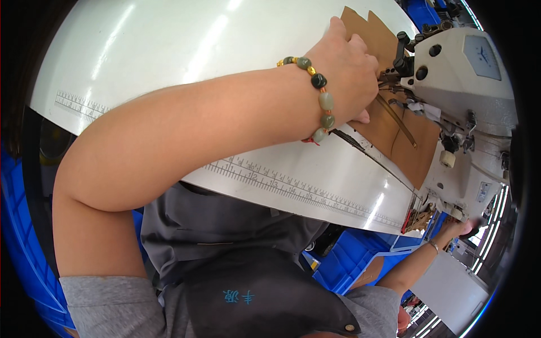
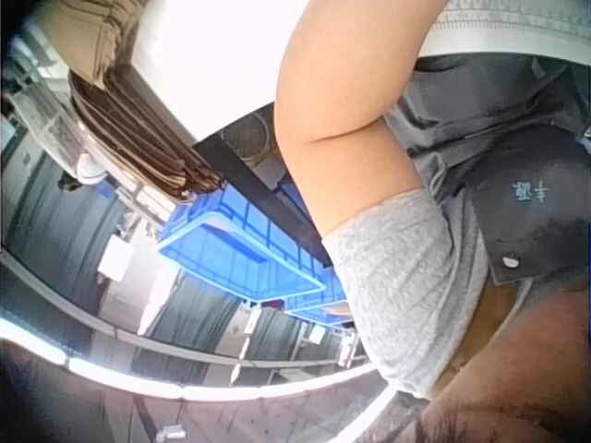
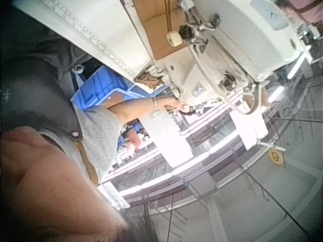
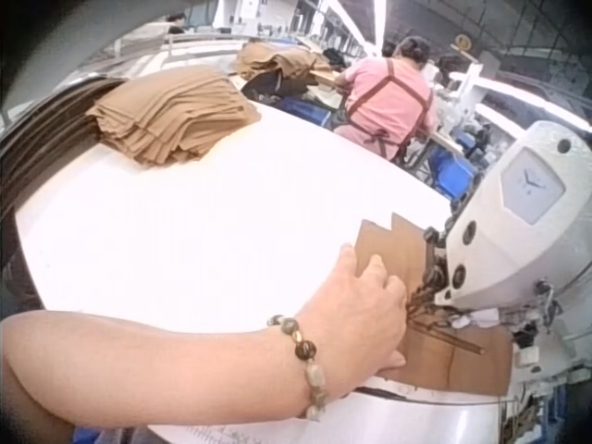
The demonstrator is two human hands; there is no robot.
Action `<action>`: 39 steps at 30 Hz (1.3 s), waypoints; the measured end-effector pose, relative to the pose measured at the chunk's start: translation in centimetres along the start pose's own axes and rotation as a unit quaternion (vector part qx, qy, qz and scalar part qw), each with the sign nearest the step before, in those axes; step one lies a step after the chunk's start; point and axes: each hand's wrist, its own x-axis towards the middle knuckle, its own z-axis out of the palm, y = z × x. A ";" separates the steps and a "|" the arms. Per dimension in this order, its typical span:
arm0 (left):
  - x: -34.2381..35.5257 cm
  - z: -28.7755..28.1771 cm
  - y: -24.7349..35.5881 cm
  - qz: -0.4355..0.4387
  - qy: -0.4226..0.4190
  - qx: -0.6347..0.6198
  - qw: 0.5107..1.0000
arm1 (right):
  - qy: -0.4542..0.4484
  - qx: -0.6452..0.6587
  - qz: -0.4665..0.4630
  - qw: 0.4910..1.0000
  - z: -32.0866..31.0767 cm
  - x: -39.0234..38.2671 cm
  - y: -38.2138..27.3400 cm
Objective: Sewing and assembling leather bag components using an industrial sewing machine.
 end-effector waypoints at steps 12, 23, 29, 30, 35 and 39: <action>0.1 0.9 -0.2 0.012 0.064 0.008 0.998 | 0.078 -0.007 0.000 0.997 1.3 -2.4 -0.8; 0.4 0.1 -0.1 0.016 0.024 0.015 0.999 | -0.401 -0.155 -0.450 0.783 24.3 -28.7 -21.3; 0.8 -0.5 0.0 0.049 0.071 0.027 0.996 | -0.500 -0.219 -0.353 0.760 29.6 -31.1 -22.6; 0.9 -0.5 0.0 0.034 0.033 0.019 0.999 | -0.472 -0.167 -0.391 0.772 30.1 -31.4 -22.3; 0.8 -0.7 -0.1 0.056 0.059 0.036 0.996 | -0.439 -0.127 -0.434 0.776 30.3 -32.3 -19.9; 0.9 -0.8 -0.1 0.059 0.069 0.036 0.995 | -0.443 -0.123 -0.434 0.775 30.2 -32.3 -19.6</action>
